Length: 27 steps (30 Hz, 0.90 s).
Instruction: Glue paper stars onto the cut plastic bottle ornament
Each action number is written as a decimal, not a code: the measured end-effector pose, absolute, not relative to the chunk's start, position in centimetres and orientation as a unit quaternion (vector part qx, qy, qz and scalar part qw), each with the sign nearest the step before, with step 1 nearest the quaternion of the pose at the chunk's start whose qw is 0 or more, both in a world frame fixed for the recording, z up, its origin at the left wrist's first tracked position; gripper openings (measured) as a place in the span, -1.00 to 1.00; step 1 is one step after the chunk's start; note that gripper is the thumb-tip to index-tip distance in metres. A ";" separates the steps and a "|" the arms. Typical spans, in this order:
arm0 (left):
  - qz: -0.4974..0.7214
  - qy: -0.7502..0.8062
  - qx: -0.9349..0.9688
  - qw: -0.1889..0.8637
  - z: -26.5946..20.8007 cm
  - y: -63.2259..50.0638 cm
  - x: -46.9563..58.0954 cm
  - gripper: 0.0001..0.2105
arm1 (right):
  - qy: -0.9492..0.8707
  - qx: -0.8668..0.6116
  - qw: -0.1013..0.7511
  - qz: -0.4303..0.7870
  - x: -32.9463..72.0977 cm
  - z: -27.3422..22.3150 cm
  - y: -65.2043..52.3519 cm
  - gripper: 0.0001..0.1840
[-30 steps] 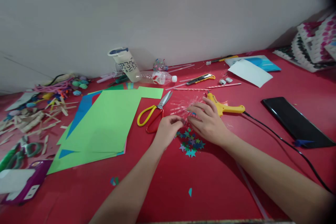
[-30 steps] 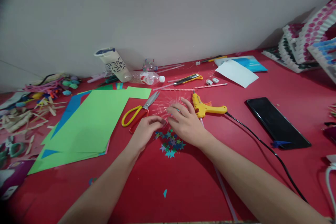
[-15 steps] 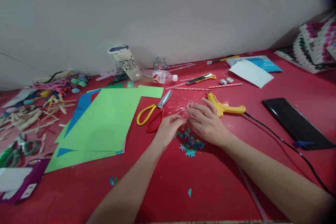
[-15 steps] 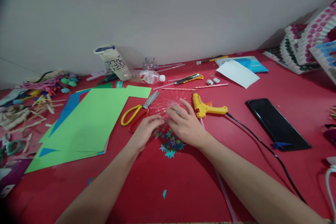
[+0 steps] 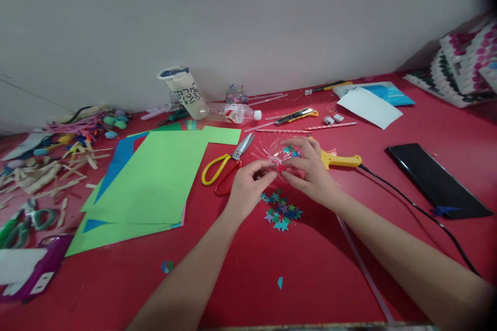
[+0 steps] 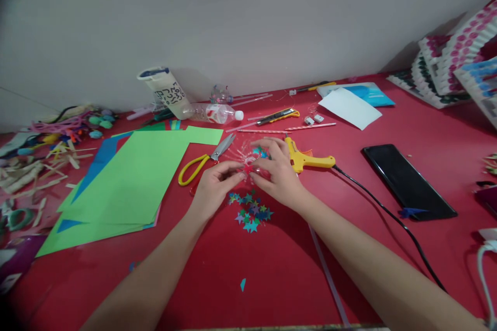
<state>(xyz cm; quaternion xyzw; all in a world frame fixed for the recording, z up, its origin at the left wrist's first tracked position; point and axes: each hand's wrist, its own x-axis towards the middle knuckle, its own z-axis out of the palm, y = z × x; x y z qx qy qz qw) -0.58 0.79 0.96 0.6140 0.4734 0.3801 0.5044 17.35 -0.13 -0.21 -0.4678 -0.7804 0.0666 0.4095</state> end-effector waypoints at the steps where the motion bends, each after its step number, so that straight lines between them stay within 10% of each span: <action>1: 0.384 0.481 0.615 0.493 1.0 0.9 -0.5 -0.85 | -0.779 -0.468 0.410 0.074 17.3 -0.3 0.0 -0.94; 9: 0.384 0.528 0.630 0.420 1.1 2.1 0.0 -0.85 | -0.749 -0.480 0.445 0.102 17.5 -0.8 0.8 -0.88; 18: 0.332 0.487 0.803 0.085 2.7 4.0 0.7 -0.93 | -0.723 -0.498 0.467 0.105 17.9 -1.0 1.9 -0.86; 27: 0.334 0.455 0.802 0.197 2.0 4.9 1.3 -0.80 | -0.723 -0.492 0.475 0.094 18.5 -1.6 2.0 -0.89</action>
